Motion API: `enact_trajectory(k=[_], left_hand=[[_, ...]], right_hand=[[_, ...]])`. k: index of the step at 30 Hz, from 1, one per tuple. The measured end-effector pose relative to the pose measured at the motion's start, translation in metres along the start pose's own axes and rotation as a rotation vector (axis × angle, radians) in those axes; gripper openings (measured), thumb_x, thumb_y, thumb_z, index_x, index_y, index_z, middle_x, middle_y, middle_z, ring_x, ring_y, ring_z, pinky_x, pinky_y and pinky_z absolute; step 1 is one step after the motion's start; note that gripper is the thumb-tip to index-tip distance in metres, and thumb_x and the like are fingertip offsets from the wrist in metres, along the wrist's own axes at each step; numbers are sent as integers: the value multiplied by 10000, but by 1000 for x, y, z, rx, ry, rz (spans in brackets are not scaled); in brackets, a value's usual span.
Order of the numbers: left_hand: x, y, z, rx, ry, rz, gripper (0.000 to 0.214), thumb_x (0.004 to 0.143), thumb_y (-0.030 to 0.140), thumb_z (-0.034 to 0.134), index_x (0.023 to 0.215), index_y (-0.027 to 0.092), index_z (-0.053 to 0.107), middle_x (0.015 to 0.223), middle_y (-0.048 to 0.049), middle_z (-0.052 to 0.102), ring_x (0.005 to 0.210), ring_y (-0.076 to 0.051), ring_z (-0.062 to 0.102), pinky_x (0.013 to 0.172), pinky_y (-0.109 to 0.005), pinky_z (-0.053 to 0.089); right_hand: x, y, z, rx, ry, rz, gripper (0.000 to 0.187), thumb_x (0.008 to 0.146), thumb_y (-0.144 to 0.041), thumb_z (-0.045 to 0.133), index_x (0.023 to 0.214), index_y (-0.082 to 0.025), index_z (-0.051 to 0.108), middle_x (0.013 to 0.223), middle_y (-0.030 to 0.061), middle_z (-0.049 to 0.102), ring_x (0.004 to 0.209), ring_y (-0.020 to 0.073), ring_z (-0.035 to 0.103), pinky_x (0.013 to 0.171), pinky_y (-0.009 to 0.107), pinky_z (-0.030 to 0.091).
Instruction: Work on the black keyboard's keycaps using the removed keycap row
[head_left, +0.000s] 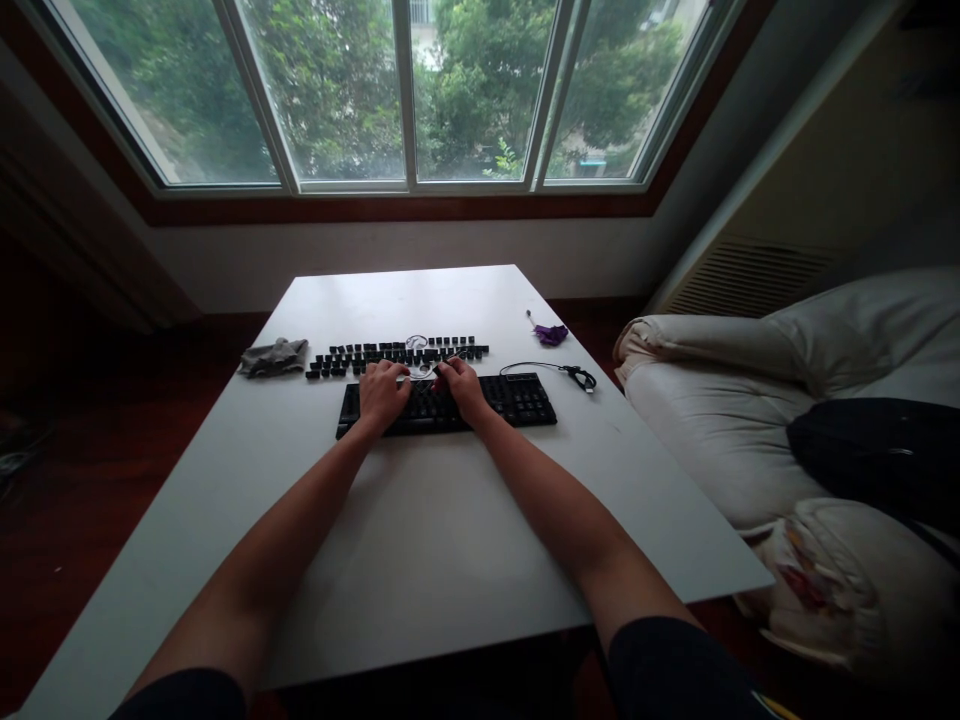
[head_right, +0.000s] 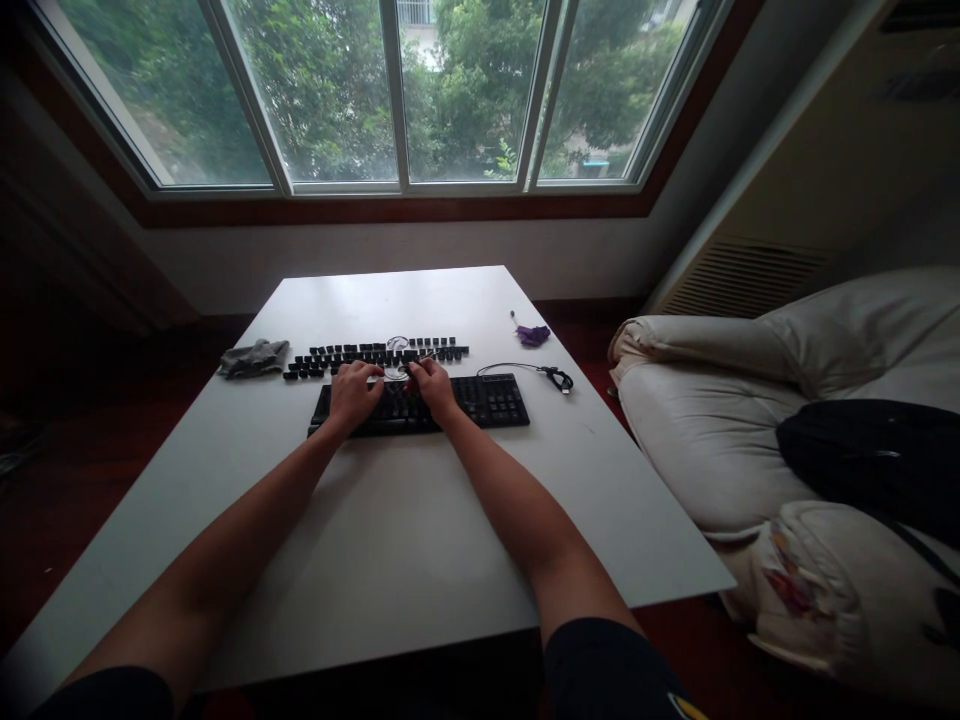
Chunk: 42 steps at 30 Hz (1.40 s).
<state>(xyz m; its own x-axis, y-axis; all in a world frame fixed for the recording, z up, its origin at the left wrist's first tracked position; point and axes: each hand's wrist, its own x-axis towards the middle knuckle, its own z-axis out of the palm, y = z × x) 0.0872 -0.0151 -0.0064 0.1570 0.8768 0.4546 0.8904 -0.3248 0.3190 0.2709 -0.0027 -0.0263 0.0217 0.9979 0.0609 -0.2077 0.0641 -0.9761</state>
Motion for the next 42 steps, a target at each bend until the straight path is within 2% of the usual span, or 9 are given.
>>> enact_trajectory(k=[6,8,11,19,25,29,33,38,42], left_hand=[[-33,34,-4,-137,-123,217,208,936,382,576,1057,251,683,1103,-80,659,1063,-283,575,931,-449,443],[-39,44,-3,-151,-157,299,291,932,444,590,1144,257,657,1133,-85,653,1079,-282,576,949,-450,442],[-41,49,-1,-122,-190,338,403,878,514,653,1182,250,634,1108,-97,645,1044,-289,582,930,-449,454],[-23,20,-7,-112,-332,333,436,757,526,761,1049,232,625,1050,-84,643,1011,-295,594,874,-417,488],[-14,-1,-21,-141,-460,367,413,716,484,788,998,227,631,1019,-80,655,969,-281,609,813,-380,499],[-10,-4,-32,-210,-508,400,358,745,442,753,1006,220,653,1011,-82,662,955,-265,610,827,-365,496],[-7,-3,-41,-260,-567,390,317,777,441,714,990,209,669,987,-63,668,908,-234,614,784,-326,485],[-6,-5,-42,-264,-567,393,270,794,430,708,928,199,668,971,-52,665,878,-213,604,759,-300,460],[-6,-7,-39,-304,-551,398,233,785,409,724,876,201,672,942,-43,663,851,-201,597,736,-286,448]], right_hand=[[6,-8,-7,209,174,32,317,824,-464,614,948,-245,421,708,-35,657,601,160,663,537,253,510],[6,-13,-10,197,177,33,326,830,-471,605,959,-247,408,739,-28,672,606,158,668,514,244,496],[8,-17,-14,97,141,-18,335,826,-482,612,964,-241,423,734,-24,673,587,145,655,494,229,473],[15,-15,-24,-97,64,-145,370,760,-495,683,950,-224,517,734,-45,608,641,147,645,582,266,545],[10,-13,-20,-212,-102,-145,310,792,-488,660,863,-227,510,707,-34,629,668,173,677,634,295,560],[7,-8,-17,-264,-237,-138,274,823,-462,641,883,-229,509,714,-7,688,636,189,684,618,315,558],[9,-4,-17,-368,-281,-148,257,839,-449,633,908,-234,512,706,-11,699,612,187,681,598,307,546],[9,-4,-17,-470,-362,-133,243,860,-444,613,894,-228,509,734,-4,705,625,177,672,622,300,529],[1,-15,-16,-527,-501,-185,224,868,-423,614,914,-212,556,765,0,698,691,169,654,655,280,494]])
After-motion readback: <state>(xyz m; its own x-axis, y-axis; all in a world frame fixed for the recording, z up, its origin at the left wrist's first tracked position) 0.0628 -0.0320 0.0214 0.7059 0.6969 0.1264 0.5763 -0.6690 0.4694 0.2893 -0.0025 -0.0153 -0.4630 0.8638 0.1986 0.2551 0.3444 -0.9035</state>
